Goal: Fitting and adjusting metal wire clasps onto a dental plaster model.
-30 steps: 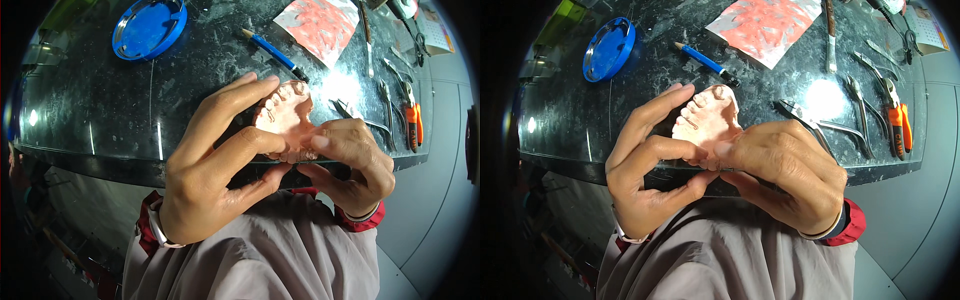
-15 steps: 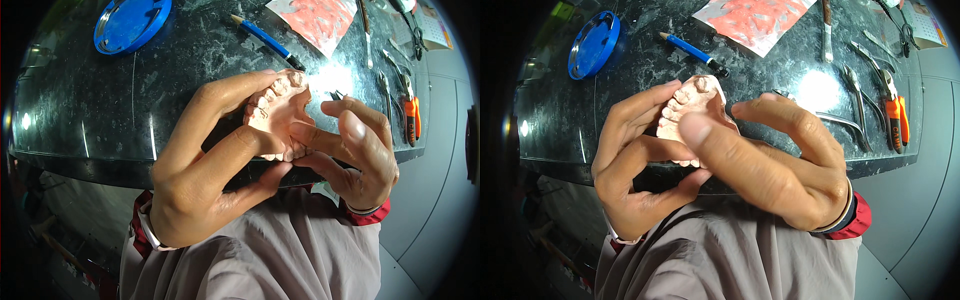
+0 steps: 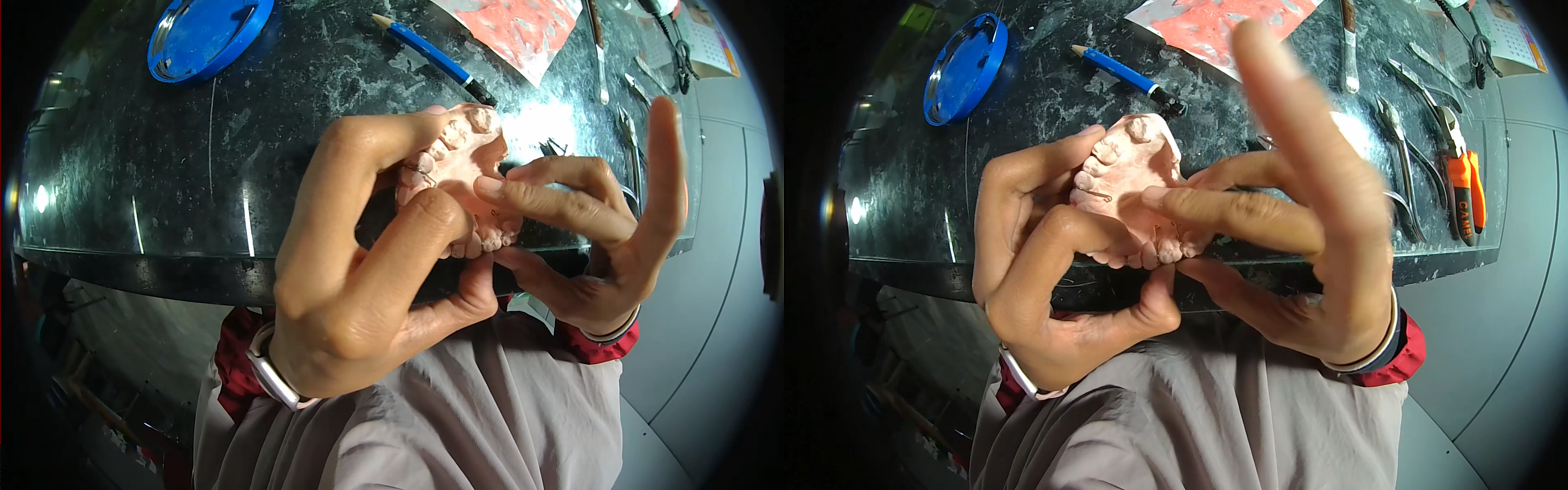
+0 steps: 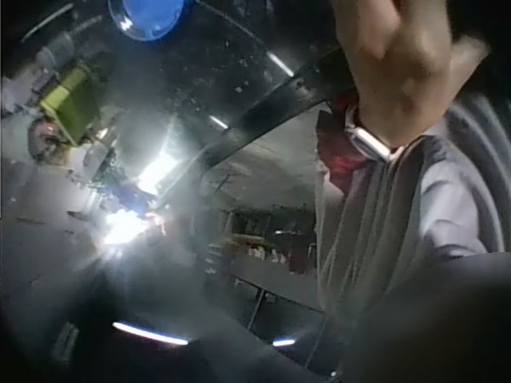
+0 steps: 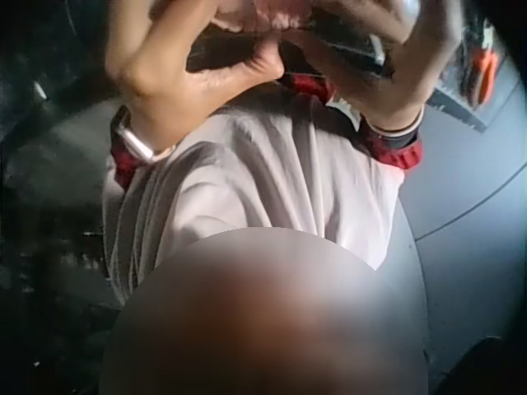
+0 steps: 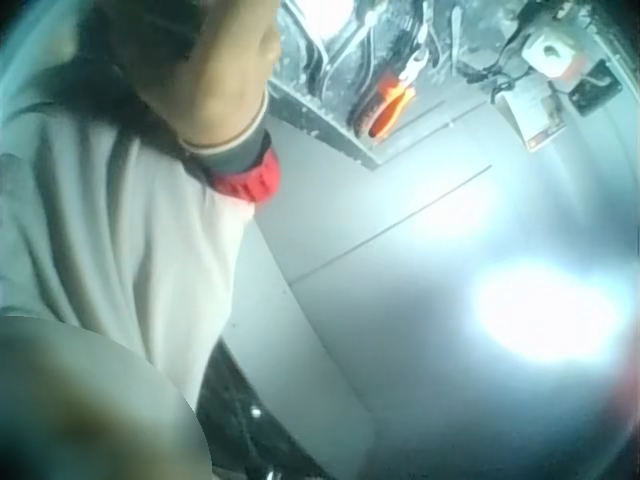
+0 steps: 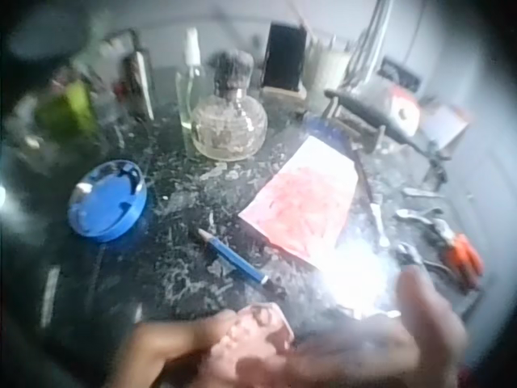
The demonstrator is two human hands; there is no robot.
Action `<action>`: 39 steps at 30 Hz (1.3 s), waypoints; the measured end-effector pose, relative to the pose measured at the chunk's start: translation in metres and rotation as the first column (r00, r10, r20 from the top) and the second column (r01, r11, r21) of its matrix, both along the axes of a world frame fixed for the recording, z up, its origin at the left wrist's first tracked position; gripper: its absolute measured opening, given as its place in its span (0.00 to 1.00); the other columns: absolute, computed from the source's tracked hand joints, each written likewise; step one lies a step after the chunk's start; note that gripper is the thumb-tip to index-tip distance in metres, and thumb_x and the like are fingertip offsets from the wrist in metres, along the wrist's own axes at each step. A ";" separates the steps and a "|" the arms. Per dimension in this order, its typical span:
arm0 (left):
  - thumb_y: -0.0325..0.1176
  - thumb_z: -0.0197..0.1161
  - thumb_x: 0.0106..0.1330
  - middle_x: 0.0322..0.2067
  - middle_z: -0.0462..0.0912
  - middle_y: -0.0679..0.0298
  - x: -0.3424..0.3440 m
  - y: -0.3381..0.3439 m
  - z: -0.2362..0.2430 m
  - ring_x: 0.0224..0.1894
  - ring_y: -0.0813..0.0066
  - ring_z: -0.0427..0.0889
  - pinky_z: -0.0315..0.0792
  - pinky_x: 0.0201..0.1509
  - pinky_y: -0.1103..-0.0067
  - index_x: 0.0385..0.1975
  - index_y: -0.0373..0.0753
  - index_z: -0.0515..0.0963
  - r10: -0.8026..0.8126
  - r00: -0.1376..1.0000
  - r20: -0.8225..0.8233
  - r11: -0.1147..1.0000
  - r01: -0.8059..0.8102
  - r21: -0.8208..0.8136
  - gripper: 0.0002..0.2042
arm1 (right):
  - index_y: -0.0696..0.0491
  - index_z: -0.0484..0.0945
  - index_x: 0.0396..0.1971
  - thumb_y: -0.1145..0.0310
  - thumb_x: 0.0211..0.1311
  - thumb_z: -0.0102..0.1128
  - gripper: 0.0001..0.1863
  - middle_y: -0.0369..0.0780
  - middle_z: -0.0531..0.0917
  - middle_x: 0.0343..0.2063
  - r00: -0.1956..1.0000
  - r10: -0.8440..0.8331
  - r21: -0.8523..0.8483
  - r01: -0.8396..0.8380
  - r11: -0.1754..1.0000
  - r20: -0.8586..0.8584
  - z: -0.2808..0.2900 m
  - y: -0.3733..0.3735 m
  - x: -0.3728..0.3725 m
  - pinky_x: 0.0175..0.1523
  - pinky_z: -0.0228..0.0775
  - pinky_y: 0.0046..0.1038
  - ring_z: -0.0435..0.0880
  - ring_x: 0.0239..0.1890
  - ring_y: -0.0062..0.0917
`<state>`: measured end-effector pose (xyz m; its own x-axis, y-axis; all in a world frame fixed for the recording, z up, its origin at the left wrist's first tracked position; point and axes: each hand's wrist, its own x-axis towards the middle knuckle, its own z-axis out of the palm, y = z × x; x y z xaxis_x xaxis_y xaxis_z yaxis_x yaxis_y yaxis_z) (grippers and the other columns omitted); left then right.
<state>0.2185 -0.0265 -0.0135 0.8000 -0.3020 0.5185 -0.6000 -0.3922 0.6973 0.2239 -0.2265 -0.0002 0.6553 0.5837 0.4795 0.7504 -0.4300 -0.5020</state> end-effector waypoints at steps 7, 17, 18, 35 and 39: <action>0.29 0.75 0.36 0.45 0.73 0.46 0.000 -0.004 -0.004 0.38 0.66 0.80 0.76 0.38 0.78 0.19 0.33 0.76 0.021 0.999 0.035 1.000 -0.021 -0.006 0.14 | 0.66 0.17 0.62 0.77 0.45 0.72 0.66 0.44 0.85 0.26 0.981 0.140 0.128 -0.123 0.984 -0.137 0.001 0.002 0.009 0.49 0.68 0.32 0.81 0.38 0.34; 0.29 0.74 0.38 0.44 0.67 0.52 -0.003 -0.009 -0.003 0.37 0.67 0.80 0.77 0.35 0.80 0.19 0.35 0.73 0.101 0.994 0.041 0.995 -0.099 -0.028 0.13 | 0.56 0.13 0.63 0.82 0.46 0.69 0.66 0.45 0.84 0.28 0.982 -0.017 0.191 0.054 0.980 -0.190 -0.001 0.003 -0.011 0.46 0.74 0.37 0.83 0.39 0.41; 0.29 0.73 0.39 0.43 0.66 0.53 -0.005 -0.009 0.000 0.37 0.67 0.80 0.77 0.34 0.80 0.19 0.35 0.73 0.121 0.993 0.006 0.992 -0.121 0.032 0.13 | 0.54 0.13 0.63 0.84 0.47 0.68 0.66 0.46 0.84 0.28 0.980 -0.033 0.325 0.096 0.941 -0.195 -0.010 0.001 -0.016 0.44 0.76 0.38 0.83 0.39 0.42; 0.38 0.70 0.46 0.38 0.65 0.52 -0.003 -0.018 -0.013 0.33 0.66 0.76 0.75 0.31 0.76 0.18 0.37 0.70 0.221 0.964 0.147 0.970 -0.233 0.064 0.15 | 0.61 0.78 0.38 0.87 0.42 0.67 0.19 0.41 0.83 0.31 0.966 -0.209 0.275 0.244 0.930 -0.151 -0.014 0.013 -0.024 0.37 0.78 0.24 0.83 0.35 0.30; 0.34 0.70 0.43 0.38 0.65 0.53 -0.002 -0.013 -0.009 0.37 0.67 0.75 0.76 0.33 0.76 0.20 0.35 0.73 0.166 0.969 0.185 0.981 -0.180 0.066 0.13 | 0.67 0.67 0.49 0.89 0.43 0.63 0.28 0.44 0.83 0.28 0.972 -0.215 0.030 0.219 0.975 -0.093 0.009 0.016 -0.021 0.39 0.76 0.30 0.82 0.30 0.34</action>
